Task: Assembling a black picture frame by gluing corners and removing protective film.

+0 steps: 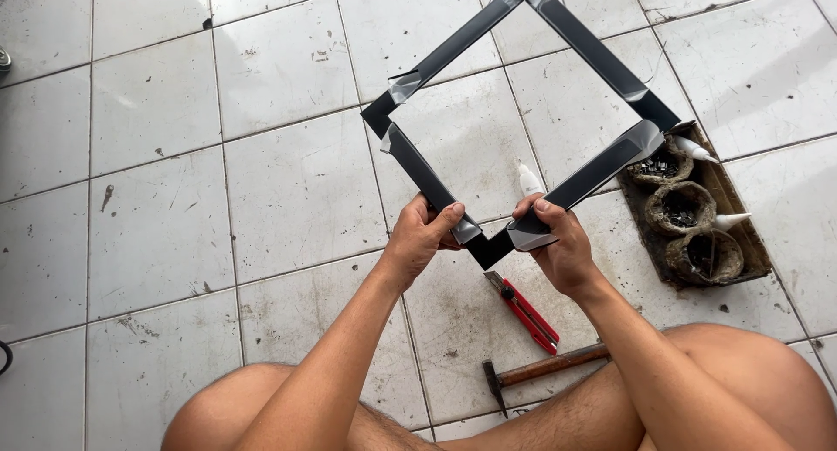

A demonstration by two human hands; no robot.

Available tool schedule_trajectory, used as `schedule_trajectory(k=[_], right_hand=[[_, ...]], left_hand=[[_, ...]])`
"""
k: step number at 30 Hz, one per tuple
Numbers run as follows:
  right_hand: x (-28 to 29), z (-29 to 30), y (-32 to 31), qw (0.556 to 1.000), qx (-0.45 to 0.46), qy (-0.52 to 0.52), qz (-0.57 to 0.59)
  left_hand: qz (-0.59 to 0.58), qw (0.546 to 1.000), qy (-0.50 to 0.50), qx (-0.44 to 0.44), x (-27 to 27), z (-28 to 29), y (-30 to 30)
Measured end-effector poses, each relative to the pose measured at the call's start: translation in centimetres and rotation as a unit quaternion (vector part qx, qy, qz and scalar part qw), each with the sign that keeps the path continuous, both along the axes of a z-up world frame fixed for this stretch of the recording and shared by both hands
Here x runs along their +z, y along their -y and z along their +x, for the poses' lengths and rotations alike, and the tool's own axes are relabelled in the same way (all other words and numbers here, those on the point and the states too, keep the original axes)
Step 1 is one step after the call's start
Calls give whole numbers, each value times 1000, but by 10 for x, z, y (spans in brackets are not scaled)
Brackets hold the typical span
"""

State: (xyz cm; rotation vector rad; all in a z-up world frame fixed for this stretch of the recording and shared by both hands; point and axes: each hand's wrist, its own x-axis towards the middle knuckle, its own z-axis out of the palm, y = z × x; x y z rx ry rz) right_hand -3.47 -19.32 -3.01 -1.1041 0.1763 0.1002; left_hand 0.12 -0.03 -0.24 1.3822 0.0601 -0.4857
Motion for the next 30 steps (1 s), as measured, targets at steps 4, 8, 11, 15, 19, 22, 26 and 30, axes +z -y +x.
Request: schedule_trajectory(k=[4, 8, 11, 15, 19, 22, 26, 30], right_hand=[[-1, 1, -1, 998, 2, 36, -49], [18, 2, -14, 961, 7, 118, -250], [47, -8, -29, 879, 28, 171, -445], [52, -20, -49, 726, 88, 272, -625], [64, -24, -35, 844, 94, 295, -438], [45, -13, -10, 950, 39, 114, -289], [55, -8, -12, 982, 104, -33, -155], [69, -14, -34, 972, 183, -75, -129]], left_hand=[[19, 1000, -10, -3, -7, 2, -1], [60, 996, -68, -8, -13, 3, 0], [44, 991, -124, -8, -12, -2, 8], [-142, 975, -169, -3, -21, -3, 5], [-269, 951, -153, -9, -15, -2, -3], [-332, 936, -120, -9, -9, -3, -9], [-350, 932, -79, -52, -8, 5, -8], [-337, 934, -83, -85, -35, 9, -6]])
